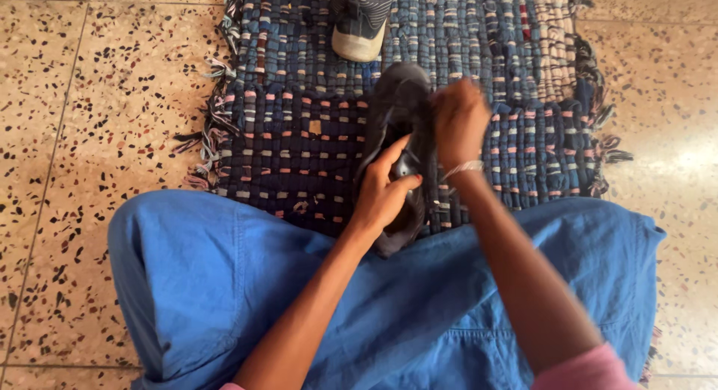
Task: The person sits on a woven mat and unlaces a dark sneaker by pulling the laces out of the eyelets. They then re-lace the same shoe by threading the laces back through the eyelets and tying a knot.
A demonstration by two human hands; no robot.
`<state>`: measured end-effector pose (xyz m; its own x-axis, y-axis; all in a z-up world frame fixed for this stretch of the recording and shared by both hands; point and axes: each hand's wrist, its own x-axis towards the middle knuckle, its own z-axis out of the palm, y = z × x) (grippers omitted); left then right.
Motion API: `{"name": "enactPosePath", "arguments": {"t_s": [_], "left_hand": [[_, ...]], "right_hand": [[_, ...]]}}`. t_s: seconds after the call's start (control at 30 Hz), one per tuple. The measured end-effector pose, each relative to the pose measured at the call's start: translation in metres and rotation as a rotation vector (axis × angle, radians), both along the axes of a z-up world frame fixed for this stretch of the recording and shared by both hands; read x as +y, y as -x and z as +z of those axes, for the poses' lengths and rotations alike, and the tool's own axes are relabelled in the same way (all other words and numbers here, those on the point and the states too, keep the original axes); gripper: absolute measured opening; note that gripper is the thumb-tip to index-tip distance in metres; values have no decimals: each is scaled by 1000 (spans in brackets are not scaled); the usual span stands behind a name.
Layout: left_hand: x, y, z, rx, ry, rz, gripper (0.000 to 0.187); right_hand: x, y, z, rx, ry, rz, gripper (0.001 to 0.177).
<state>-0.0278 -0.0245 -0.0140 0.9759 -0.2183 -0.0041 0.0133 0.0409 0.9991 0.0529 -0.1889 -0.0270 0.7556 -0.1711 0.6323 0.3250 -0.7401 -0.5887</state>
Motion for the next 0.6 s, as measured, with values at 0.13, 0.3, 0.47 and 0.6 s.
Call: {"name": "enactPosePath", "arguments": {"t_s": [0.13, 0.3, 0.47, 0.6], "left_hand": [[-1, 2, 7, 58, -37, -4, 69], [0, -4, 3, 196, -40, 32, 72], [2, -10, -8, 162, 119, 32, 70], [0, -9, -11, 149, 121, 2, 70]], "right_hand": [[-32, -39, 1, -3, -157, -114, 10], [-26, -29, -12, 209, -505, -267, 25], [-4, 29, -22, 58, -278, -260, 37], [18, 47, -16, 347, -302, -184, 25]]}}
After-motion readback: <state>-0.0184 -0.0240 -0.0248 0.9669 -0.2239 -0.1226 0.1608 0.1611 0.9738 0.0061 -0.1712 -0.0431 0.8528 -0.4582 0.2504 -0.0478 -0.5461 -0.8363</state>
